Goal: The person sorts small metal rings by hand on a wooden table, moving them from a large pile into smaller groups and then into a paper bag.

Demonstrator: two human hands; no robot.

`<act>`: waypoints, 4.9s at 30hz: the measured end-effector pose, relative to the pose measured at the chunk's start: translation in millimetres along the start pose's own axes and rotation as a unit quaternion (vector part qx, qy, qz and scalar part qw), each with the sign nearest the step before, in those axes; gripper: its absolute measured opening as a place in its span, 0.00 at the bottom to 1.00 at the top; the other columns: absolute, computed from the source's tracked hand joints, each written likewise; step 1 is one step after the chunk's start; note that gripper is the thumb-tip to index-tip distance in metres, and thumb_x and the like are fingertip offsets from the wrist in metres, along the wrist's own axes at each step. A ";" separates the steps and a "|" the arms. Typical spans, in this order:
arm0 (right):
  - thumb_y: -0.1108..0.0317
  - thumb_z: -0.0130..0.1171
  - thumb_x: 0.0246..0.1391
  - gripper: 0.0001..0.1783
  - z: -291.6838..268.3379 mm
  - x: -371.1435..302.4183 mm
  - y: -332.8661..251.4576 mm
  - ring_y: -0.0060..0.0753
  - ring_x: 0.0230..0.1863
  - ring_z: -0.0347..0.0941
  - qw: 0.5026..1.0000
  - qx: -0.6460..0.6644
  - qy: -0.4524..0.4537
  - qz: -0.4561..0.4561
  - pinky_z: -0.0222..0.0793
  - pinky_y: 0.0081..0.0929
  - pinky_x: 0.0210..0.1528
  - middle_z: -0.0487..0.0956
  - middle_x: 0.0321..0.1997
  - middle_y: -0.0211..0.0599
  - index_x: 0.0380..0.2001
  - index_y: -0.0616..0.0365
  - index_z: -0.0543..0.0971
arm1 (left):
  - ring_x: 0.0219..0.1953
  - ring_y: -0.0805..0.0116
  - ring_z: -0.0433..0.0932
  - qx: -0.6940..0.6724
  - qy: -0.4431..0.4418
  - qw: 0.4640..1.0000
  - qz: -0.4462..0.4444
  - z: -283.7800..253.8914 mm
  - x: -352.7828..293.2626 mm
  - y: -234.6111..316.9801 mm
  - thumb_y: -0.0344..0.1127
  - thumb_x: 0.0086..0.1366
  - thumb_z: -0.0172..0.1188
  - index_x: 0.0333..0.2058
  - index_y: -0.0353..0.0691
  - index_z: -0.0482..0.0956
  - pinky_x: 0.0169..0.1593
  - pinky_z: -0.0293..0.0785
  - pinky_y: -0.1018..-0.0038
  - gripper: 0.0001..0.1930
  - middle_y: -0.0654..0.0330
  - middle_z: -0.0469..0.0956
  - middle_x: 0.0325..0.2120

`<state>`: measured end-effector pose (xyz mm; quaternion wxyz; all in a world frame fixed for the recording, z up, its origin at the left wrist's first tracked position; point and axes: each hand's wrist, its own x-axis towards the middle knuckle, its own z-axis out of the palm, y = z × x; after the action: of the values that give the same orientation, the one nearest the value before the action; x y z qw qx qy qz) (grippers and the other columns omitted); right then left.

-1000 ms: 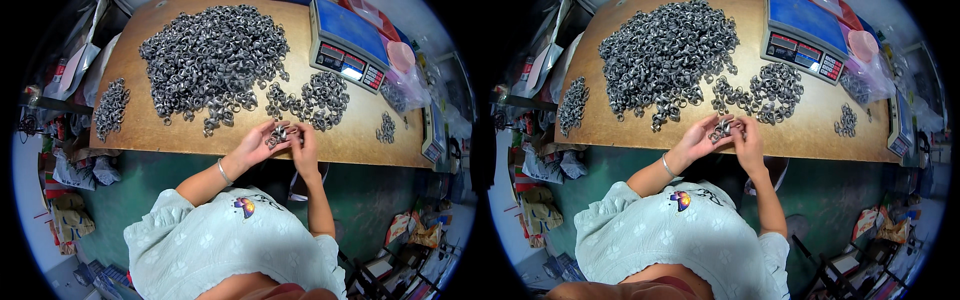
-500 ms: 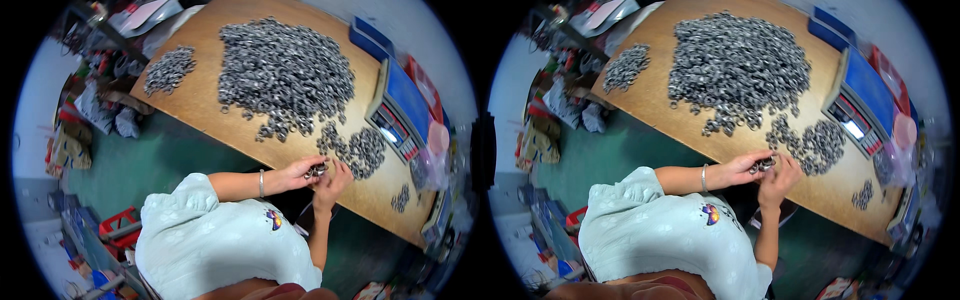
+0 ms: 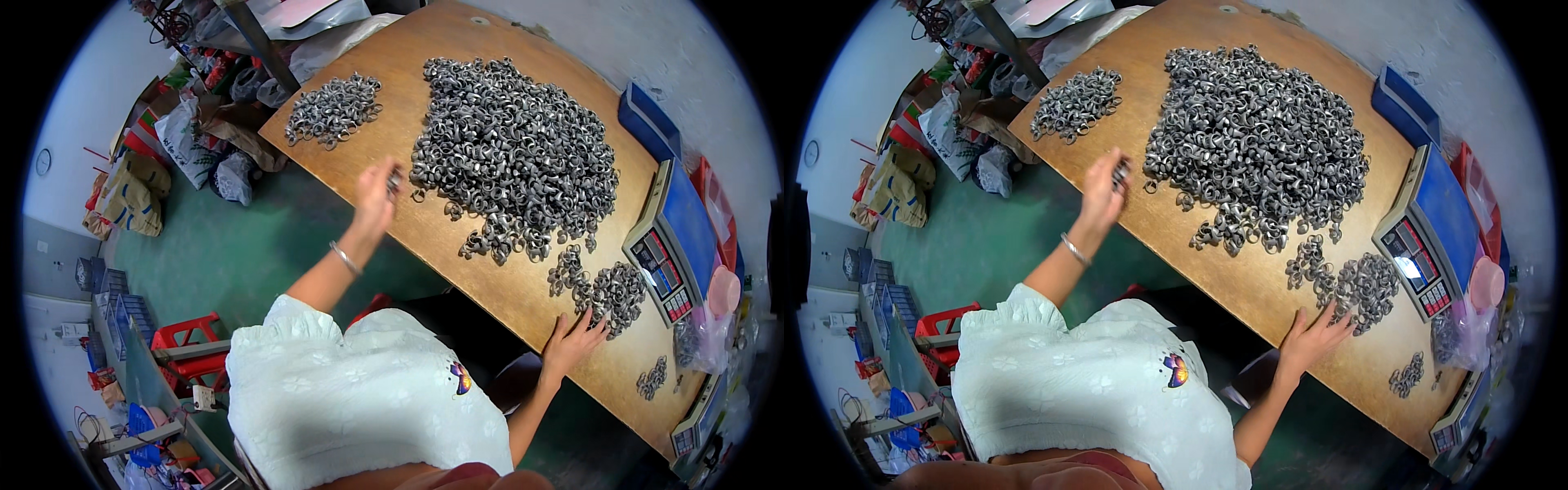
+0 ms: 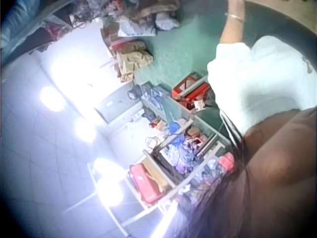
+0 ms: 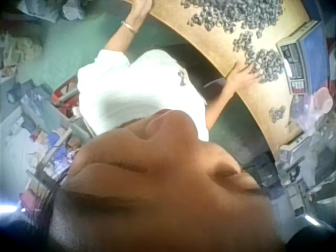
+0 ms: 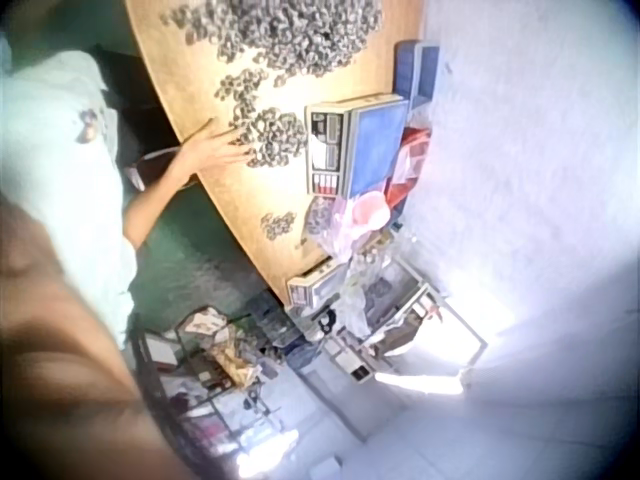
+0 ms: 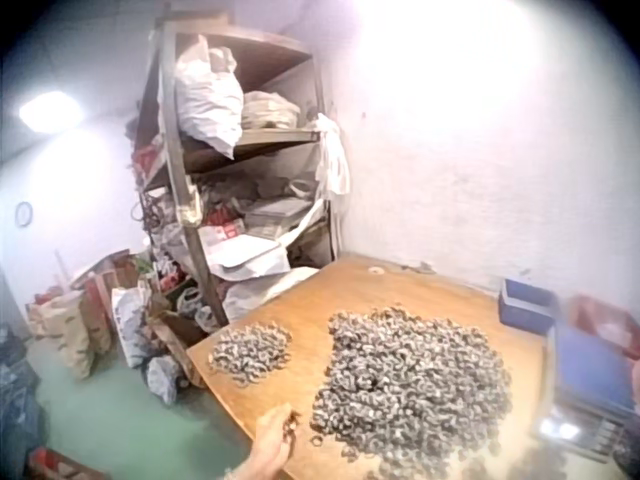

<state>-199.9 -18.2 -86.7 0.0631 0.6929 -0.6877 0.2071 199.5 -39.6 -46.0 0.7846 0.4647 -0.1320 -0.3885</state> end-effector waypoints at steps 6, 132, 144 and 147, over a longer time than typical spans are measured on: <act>0.70 0.57 0.51 0.19 2.1 -0.7 -21.5 0.61 0.61 0.55 0.990 0.137 0.010 -0.035 0.52 0.49 0.61 0.61 0.59 0.58 0.47 0.65 0.71 | 0.40 0.62 0.70 0.553 0.020 0.714 0.428 -55.3 103.4 20.4 0.26 0.60 0.54 0.37 0.38 0.77 0.44 0.67 0.69 0.07 0.56 0.71 0.38; 0.74 0.61 0.42 0.24 -13.1 17.2 -2.6 0.51 0.56 0.60 0.965 0.260 -0.005 -0.048 0.57 0.42 0.57 0.67 0.55 0.45 0.47 0.61 0.72 | 0.62 0.46 0.57 -0.402 -0.209 0.618 -0.643 93.5 -158.3 -120.1 0.41 0.71 0.33 0.58 0.30 0.58 0.66 0.49 0.50 0.23 0.41 0.57 0.59; 0.79 0.59 0.45 0.13 -3.8 8.8 -8.3 0.51 0.50 0.64 0.956 0.291 -0.003 -0.027 0.62 0.38 0.51 0.68 0.49 0.49 0.36 0.66 0.72 | 0.39 0.62 0.73 -0.291 -0.228 0.655 -0.660 81.6 -158.9 -119.8 0.33 0.68 0.44 0.46 0.30 0.67 0.42 0.77 0.69 0.13 0.54 0.71 0.36; 0.75 0.61 0.45 0.22 -13.5 18.3 -18.8 0.53 0.51 0.63 0.967 0.250 0.046 -0.032 0.58 0.42 0.54 0.67 0.49 0.51 0.45 0.67 0.69 | 0.39 0.62 0.74 -0.195 -0.152 0.706 -0.664 96.6 -164.3 -97.9 0.32 0.67 0.46 0.45 0.29 0.69 0.38 0.77 0.72 0.13 0.51 0.73 0.37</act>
<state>-184.8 -29.3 -64.0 -0.0737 0.6980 -0.5878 0.4024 -12.0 -5.9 -50.7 0.3668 0.2036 0.1717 -0.8914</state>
